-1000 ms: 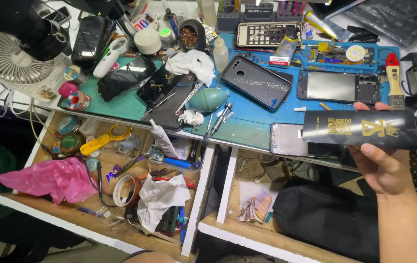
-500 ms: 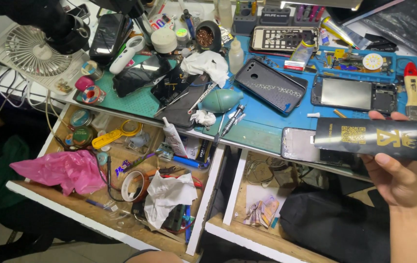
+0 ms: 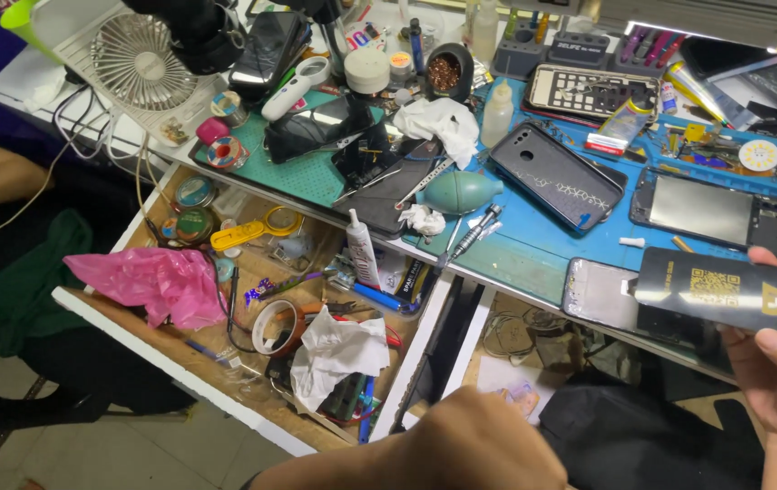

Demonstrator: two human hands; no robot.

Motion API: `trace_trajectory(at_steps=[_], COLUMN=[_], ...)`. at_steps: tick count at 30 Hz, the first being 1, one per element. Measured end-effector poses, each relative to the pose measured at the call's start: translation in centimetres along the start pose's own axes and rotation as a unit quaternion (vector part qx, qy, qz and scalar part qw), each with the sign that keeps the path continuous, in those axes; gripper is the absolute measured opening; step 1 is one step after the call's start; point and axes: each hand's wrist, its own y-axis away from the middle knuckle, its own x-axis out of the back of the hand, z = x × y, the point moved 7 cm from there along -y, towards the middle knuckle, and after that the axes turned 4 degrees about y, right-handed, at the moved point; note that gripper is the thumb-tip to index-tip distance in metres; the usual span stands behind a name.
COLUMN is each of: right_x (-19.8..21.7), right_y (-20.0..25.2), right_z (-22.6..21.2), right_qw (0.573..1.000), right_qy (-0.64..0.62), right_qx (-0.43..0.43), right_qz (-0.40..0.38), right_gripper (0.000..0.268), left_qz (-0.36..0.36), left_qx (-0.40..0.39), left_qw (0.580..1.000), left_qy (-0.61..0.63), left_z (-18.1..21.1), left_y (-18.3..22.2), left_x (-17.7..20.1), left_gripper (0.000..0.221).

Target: Replacing a mobile phone screen by applying adhesive to the frame and aligning the new display panel.

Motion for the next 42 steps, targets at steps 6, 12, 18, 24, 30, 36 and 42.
trace_trajectory(at_steps=[6, 12, 18, 24, 30, 36, 42], right_x=[0.7, 0.9, -0.1, -0.8, -1.4, -1.6, -0.4], right_y=[-0.3, -0.3, -0.1, 0.1, 0.2, 0.0, -0.1], right_z=[0.6, 0.4, -0.7, -1.2, -1.9, -2.1, -1.6], right_qw=[0.998, 0.999, 1.000, 0.999, 0.998, 0.999, 0.996], right_qy=[0.055, 0.052, -0.016, -0.054, -0.060, 0.007, 0.041], right_qx=[-0.002, -0.006, 0.002, 0.010, 0.001, -0.014, -0.047], right_qz=[0.006, -0.005, 0.003, -0.002, -0.003, 0.030, 0.069], right_gripper=[0.074, 0.075, 0.077, 0.078, 0.081, 0.085, 0.095], left_qz=[0.006, -0.071, -0.149, -0.169, -0.180, -0.186, -0.271], left_qx=[0.122, 0.284, 0.331, 0.298, 0.307, 0.294, 0.329], left_qw=[0.983, 0.930, 0.898, 0.908, 0.904, 0.910, 0.893], left_qy=[-0.136, -0.223, -0.250, -0.242, -0.236, -0.227, -0.142], left_z=[-5.8, -16.3, -17.0, -16.0, -16.4, -16.7, -14.9], left_y=[6.5, 12.5, 13.2, 13.1, 13.2, 13.5, 11.2], left_x=[6.1, 5.8, 4.7, 4.1, 3.9, 3.6, 4.2], left_gripper=[0.044, 0.025, 0.006, 0.035, 0.020, 0.005, 0.032])
